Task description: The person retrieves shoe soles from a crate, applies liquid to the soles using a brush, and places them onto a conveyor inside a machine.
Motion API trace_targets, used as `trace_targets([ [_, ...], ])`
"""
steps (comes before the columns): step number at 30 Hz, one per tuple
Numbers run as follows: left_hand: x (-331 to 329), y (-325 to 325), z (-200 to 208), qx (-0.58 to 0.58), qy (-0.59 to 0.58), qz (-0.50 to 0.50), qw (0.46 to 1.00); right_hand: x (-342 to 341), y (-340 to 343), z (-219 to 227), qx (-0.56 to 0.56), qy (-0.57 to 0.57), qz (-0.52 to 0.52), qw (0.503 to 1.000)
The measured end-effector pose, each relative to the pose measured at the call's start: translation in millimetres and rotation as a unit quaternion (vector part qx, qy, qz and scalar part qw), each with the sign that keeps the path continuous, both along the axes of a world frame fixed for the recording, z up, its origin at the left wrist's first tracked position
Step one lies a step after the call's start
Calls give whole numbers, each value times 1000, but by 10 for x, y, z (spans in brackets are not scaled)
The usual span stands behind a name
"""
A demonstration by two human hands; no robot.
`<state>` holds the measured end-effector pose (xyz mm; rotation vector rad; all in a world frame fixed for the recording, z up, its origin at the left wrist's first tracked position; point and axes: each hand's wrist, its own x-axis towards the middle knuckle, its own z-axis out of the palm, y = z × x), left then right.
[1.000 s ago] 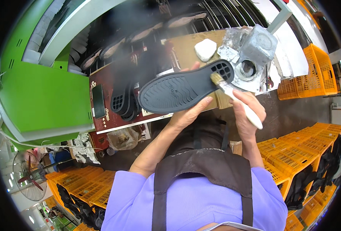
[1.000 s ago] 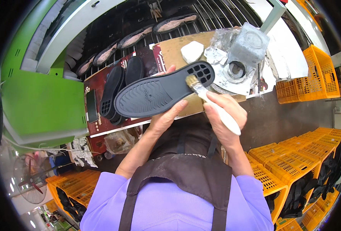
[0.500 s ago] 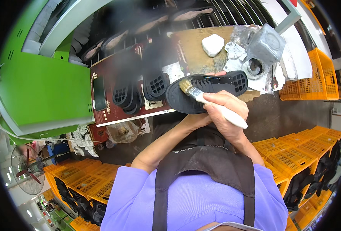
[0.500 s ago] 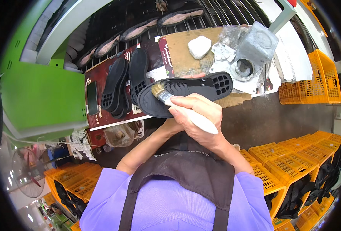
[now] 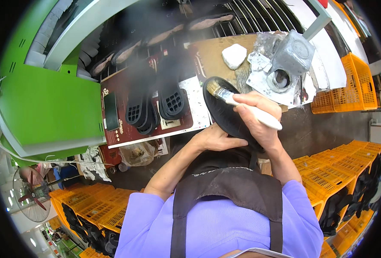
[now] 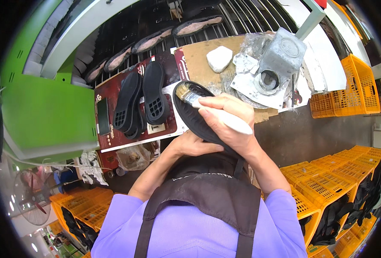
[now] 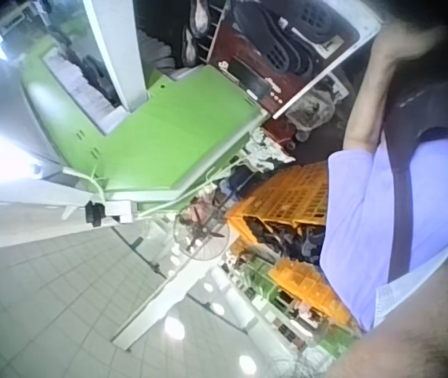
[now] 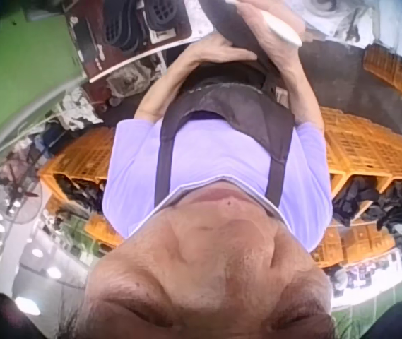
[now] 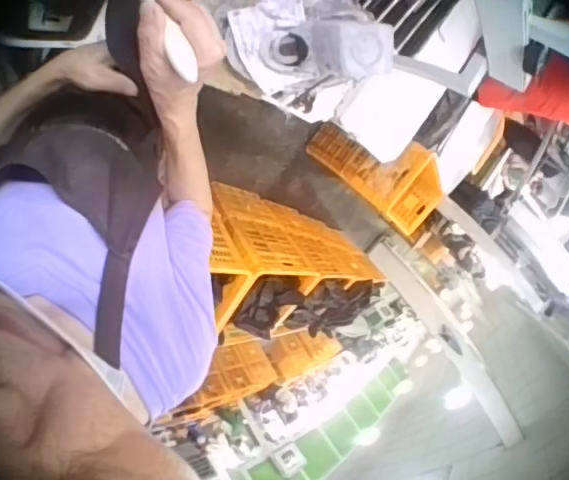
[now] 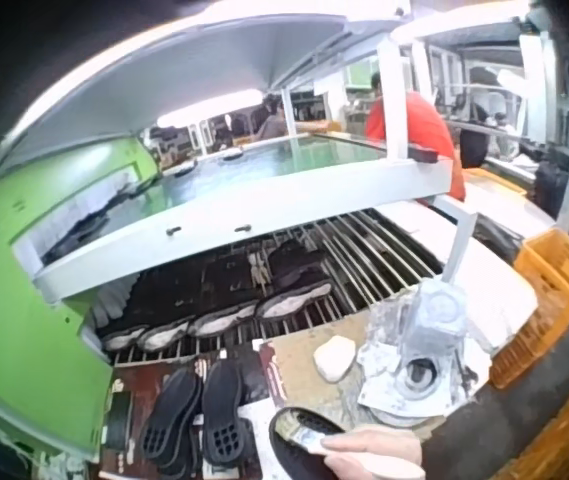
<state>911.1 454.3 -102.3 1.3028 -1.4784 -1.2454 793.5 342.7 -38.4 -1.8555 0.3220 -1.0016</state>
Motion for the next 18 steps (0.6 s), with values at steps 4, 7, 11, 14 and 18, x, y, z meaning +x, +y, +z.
trace_targets([
  [4, 64, 77, 1, 21, 267, 48, 962, 56, -233, -140, -15, -17, 5, 1000],
  [7, 124, 28, 75, 22, 355, 21, 934, 78, -377, -154, -4, 7, 2, 1000],
  [11, 154, 47, 166, 35, 400, 41, 915, 75, -448, -198, -4, 14, 14, 1000],
  [14, 155, 93, 141, 34, 413, 65, 908, 72, -416, -194, -8, 17, 36, 999],
  [18, 134, 103, 119, 40, 448, 123, 885, 65, -339, -230, -26, -7, 57, 998],
])
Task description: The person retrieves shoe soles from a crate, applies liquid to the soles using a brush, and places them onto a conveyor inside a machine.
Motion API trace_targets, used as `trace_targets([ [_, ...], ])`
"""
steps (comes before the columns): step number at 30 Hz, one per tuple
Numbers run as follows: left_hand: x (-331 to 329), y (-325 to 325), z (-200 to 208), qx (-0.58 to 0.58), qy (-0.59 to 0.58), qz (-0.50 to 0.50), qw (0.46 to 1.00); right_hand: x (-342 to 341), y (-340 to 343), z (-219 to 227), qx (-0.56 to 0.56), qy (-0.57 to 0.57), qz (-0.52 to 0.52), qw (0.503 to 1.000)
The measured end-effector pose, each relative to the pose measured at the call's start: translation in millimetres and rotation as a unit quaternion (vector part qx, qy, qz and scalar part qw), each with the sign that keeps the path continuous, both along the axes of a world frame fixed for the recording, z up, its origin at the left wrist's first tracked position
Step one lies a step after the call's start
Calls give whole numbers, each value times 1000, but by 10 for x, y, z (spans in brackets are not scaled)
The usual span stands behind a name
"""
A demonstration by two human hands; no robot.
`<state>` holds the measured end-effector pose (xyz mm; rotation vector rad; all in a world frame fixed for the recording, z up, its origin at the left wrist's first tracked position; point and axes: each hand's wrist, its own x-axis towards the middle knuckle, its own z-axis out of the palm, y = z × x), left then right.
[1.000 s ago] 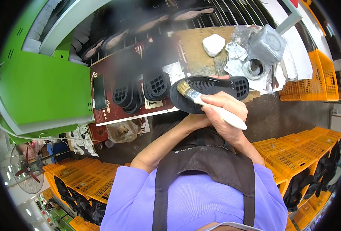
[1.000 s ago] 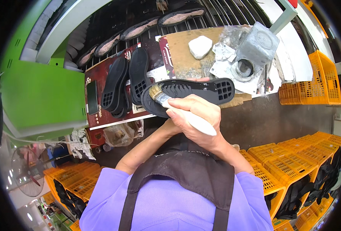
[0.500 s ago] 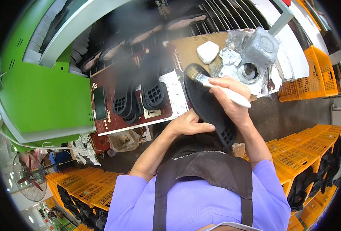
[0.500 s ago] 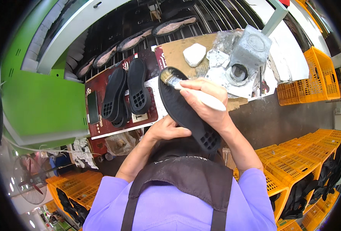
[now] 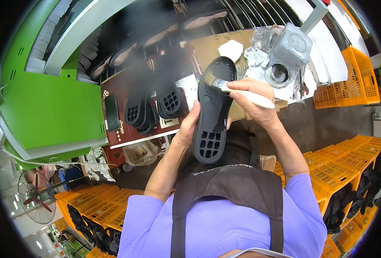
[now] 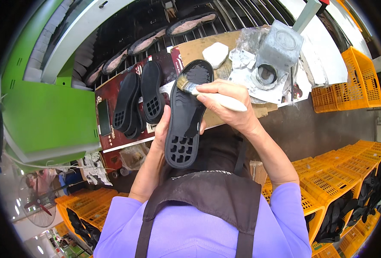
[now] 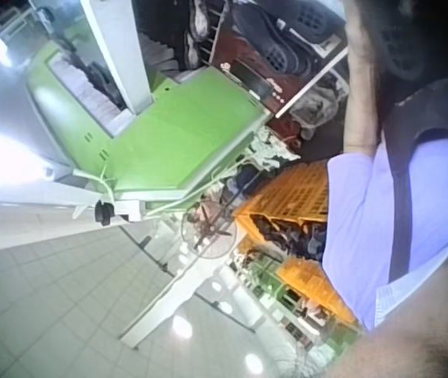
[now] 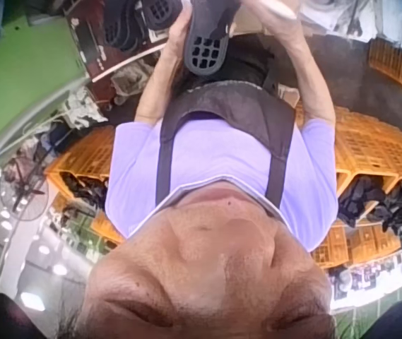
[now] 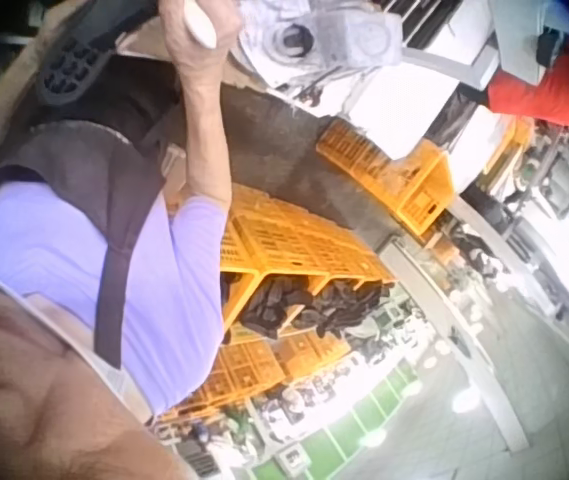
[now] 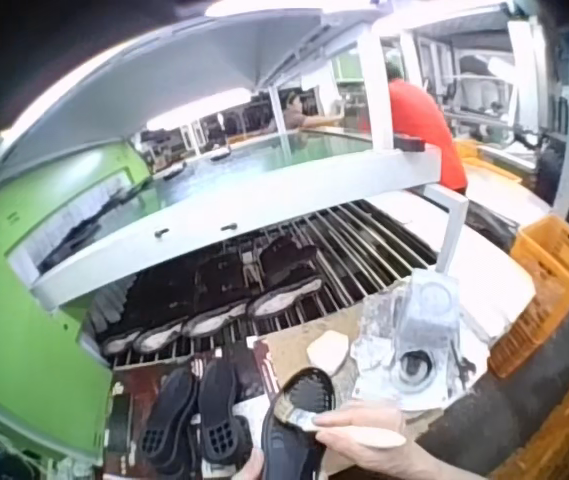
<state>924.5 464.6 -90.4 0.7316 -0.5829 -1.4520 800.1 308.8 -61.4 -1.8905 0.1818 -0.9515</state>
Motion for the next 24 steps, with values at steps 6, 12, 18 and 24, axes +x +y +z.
trace_targets([
  [6, 61, 11, 37, 45, 74, 30, 996, -48, 159, -2, 8, -2, 50, 999],
  [12, 118, -73, 81, 88, 154, 140, 974, -63, 323, 10, -13, -11, 86, 996],
  [18, 288, -90, -95, -13, 120, 55, 991, -94, 477, 82, 18, 13, 109, 994],
  [24, 326, -84, -52, 50, 123, 89, 987, -93, 516, 154, 32, 25, 142, 989],
])
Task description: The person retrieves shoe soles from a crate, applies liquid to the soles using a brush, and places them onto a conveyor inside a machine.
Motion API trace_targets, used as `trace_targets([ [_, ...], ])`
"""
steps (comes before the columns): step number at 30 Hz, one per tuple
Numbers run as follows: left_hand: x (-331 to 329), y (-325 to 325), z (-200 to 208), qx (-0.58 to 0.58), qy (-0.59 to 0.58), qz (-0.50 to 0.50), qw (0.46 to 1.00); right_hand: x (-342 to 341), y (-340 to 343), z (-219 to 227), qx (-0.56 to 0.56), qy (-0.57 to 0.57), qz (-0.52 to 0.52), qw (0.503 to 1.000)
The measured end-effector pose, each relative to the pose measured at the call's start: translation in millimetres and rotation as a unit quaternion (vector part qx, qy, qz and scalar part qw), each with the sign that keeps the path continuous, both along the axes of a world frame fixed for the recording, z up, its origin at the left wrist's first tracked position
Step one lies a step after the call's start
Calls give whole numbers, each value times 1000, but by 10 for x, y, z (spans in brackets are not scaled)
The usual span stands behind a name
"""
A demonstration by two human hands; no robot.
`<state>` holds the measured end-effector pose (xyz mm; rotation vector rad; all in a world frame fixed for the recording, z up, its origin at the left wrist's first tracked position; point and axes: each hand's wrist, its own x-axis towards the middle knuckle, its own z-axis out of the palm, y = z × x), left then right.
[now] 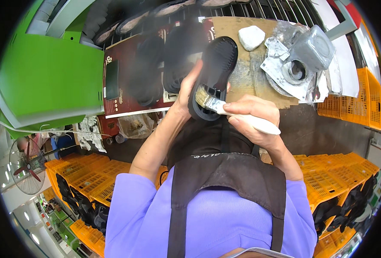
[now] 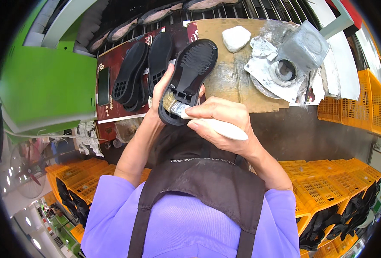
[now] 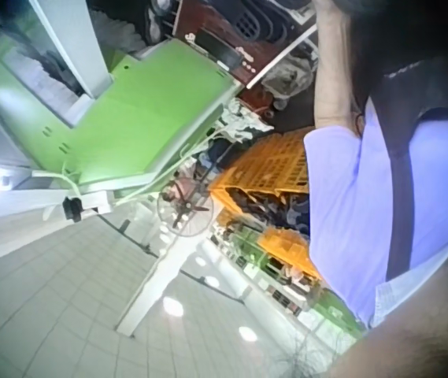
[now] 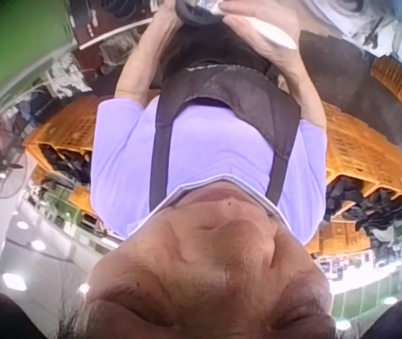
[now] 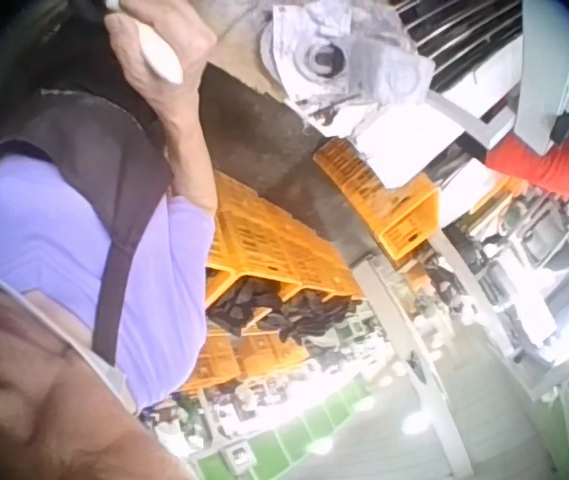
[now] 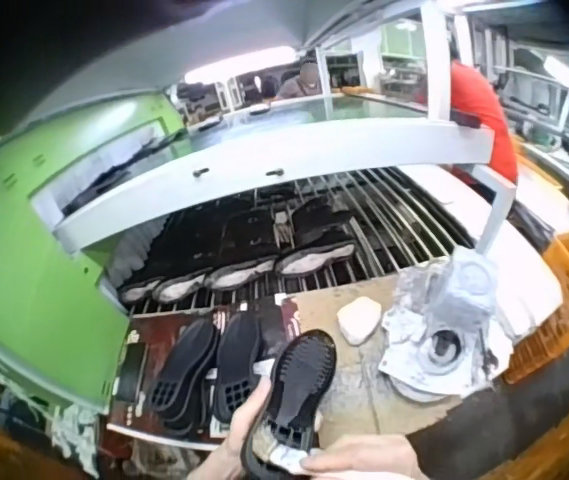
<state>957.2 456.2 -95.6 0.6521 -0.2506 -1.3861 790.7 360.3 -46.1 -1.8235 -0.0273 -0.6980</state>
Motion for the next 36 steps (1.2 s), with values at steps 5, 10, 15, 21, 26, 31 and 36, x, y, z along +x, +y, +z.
trace_targets([
  [5, 34, 58, 3, 58, 66, -23, 996, -17, -32, 94, 33, 6, 37, 999],
  [10, -68, 59, 302, 169, 112, -50, 978, 1, -117, 239, 53, 20, 87, 995],
  [15, -68, 85, 349, 158, 218, -146, 952, 46, -261, 267, 58, 1, 170, 984],
  [21, -122, 119, 234, 130, 91, -230, 960, 118, -375, 232, 45, 4, 226, 973],
  [26, -110, 184, 128, 43, 16, -305, 951, 243, -522, 216, 51, 33, 300, 952],
  [31, -114, 180, 38, 75, -19, -313, 947, 361, -593, 126, 65, 57, 368, 926],
  [36, -97, 172, 82, 116, -39, -316, 941, 486, -750, 179, 51, 121, 449, 884],
])
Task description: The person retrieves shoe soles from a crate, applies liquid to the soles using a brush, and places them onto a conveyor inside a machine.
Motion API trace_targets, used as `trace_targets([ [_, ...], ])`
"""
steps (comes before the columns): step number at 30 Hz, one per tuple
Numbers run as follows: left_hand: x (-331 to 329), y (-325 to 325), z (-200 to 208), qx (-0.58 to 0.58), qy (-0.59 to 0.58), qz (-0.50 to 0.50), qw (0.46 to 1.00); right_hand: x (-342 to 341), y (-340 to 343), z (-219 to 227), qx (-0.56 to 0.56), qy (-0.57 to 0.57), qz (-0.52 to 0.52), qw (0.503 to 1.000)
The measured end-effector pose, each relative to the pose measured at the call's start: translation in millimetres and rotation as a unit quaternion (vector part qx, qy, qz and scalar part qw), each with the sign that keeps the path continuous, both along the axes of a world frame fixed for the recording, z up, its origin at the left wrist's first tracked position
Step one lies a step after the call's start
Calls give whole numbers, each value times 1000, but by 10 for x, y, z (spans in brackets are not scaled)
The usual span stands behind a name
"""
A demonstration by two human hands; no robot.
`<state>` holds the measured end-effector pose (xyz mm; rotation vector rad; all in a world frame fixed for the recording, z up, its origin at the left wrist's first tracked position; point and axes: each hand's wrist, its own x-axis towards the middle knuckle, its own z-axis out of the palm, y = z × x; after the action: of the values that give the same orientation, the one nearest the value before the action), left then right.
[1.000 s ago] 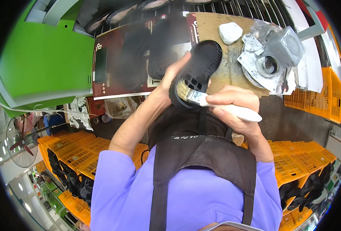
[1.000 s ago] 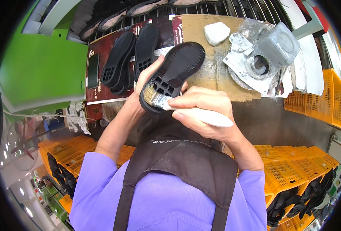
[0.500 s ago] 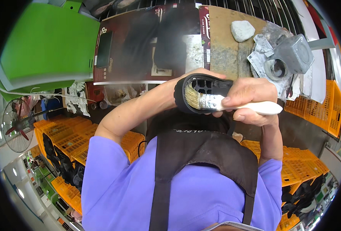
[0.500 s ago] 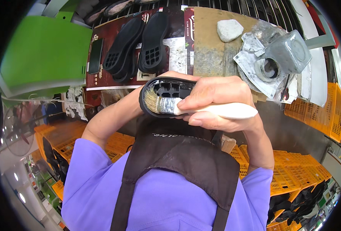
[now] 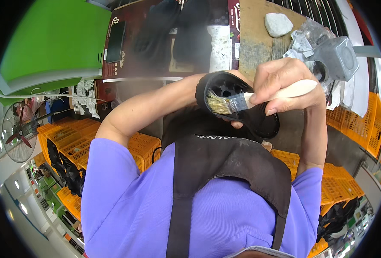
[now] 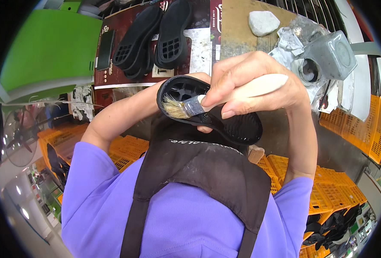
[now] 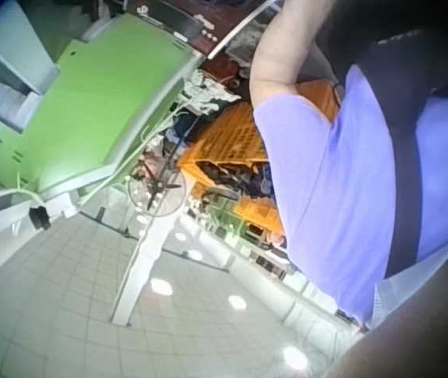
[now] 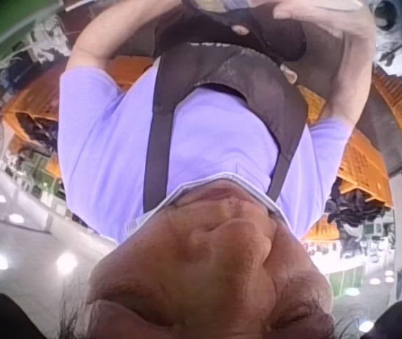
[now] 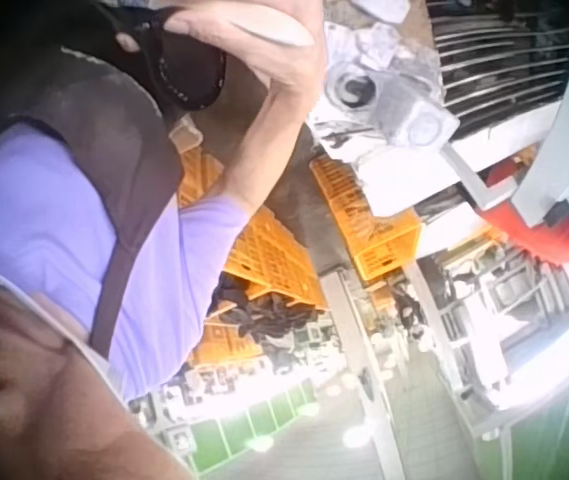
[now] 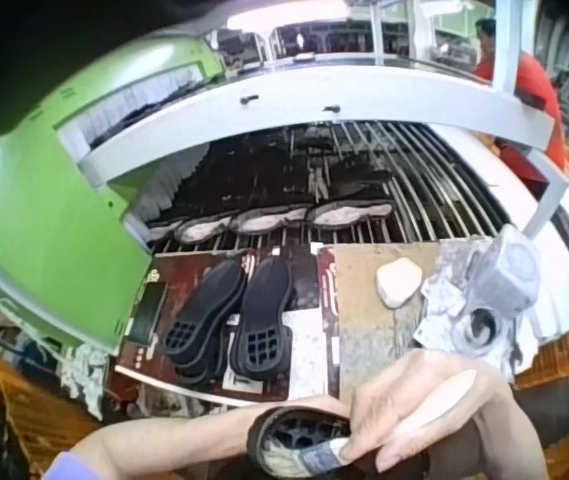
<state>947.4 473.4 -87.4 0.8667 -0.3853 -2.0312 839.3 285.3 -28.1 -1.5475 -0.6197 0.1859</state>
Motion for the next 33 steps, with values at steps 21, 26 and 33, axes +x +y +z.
trace_targets([
  [21, 141, -62, 171, 23, 230, 208, 951, -892, -381, 220, -182, -20, -312, 932],
  [26, 49, -41, 142, 14, 302, 235, 924, -706, 99, 110, -217, -79, -308, 923],
  [33, 6, 7, 138, 20, 203, 209, 957, -625, -13, -153, -273, -59, -376, 884],
])
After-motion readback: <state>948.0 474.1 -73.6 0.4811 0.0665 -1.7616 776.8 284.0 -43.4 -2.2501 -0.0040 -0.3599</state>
